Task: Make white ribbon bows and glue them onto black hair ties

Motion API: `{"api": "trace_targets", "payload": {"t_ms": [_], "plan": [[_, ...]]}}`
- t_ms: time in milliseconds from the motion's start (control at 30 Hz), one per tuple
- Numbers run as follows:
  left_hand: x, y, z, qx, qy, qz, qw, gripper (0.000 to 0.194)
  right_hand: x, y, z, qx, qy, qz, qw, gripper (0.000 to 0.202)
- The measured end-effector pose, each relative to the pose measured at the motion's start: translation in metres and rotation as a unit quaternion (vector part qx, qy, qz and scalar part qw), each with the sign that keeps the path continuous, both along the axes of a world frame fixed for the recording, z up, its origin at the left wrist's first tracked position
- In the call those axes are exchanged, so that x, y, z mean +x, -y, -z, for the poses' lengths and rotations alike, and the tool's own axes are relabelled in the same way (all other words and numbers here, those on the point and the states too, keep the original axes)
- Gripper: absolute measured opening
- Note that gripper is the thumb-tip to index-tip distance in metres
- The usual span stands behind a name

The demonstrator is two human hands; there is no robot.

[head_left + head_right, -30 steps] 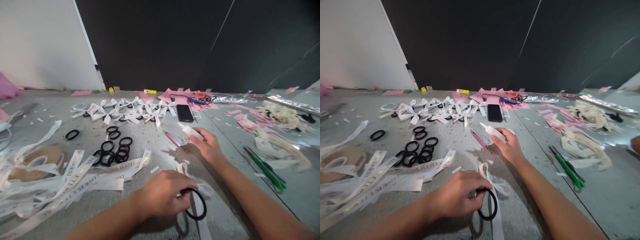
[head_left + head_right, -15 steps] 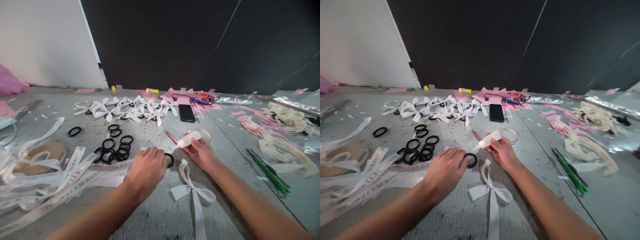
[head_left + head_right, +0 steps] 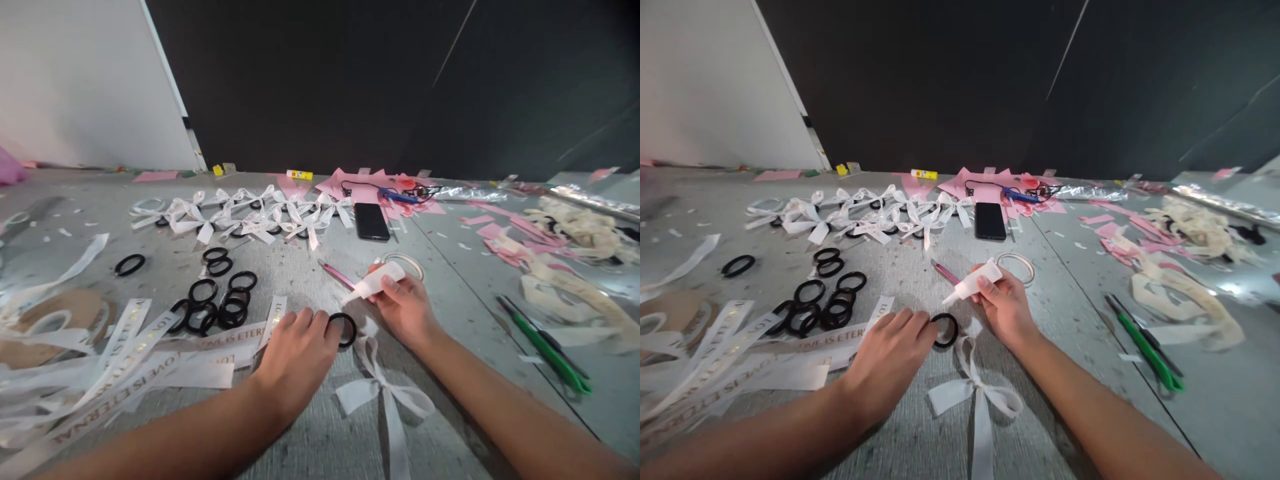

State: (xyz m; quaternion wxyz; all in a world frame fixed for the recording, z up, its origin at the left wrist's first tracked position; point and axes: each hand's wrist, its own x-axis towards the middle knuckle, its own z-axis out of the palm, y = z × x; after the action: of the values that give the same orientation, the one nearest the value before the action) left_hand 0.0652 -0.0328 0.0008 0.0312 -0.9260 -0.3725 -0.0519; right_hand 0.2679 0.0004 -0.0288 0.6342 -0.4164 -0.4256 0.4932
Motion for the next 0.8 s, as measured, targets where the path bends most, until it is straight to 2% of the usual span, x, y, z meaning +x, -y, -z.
{"api": "trace_targets", "payload": {"t_ms": [133,300,467,600,800], "plan": [[-0.007,0.002,0.004,0.024,0.029,0.009,0.999,0.019,0.001,-0.001,-0.004,0.0,-0.006,0.012,1.0,0.025],[-0.001,0.006,0.009,0.031,0.072,0.048,0.996,0.023,0.005,-0.001,0.0,-0.022,0.068,0.03,0.997,0.031],[0.006,0.001,0.011,-0.026,0.068,0.056,0.996,0.02,0.009,0.0,0.006,-0.023,0.118,0.018,0.993,0.028],[0.0,-0.005,0.013,-0.067,0.091,0.062,0.992,0.017,0.009,0.001,0.007,-0.015,0.143,0.022,0.989,0.027],[-0.004,-0.005,0.015,-0.031,0.141,0.042,0.989,0.021,0.009,0.003,0.004,-0.015,0.136,0.022,0.99,0.029]]}}
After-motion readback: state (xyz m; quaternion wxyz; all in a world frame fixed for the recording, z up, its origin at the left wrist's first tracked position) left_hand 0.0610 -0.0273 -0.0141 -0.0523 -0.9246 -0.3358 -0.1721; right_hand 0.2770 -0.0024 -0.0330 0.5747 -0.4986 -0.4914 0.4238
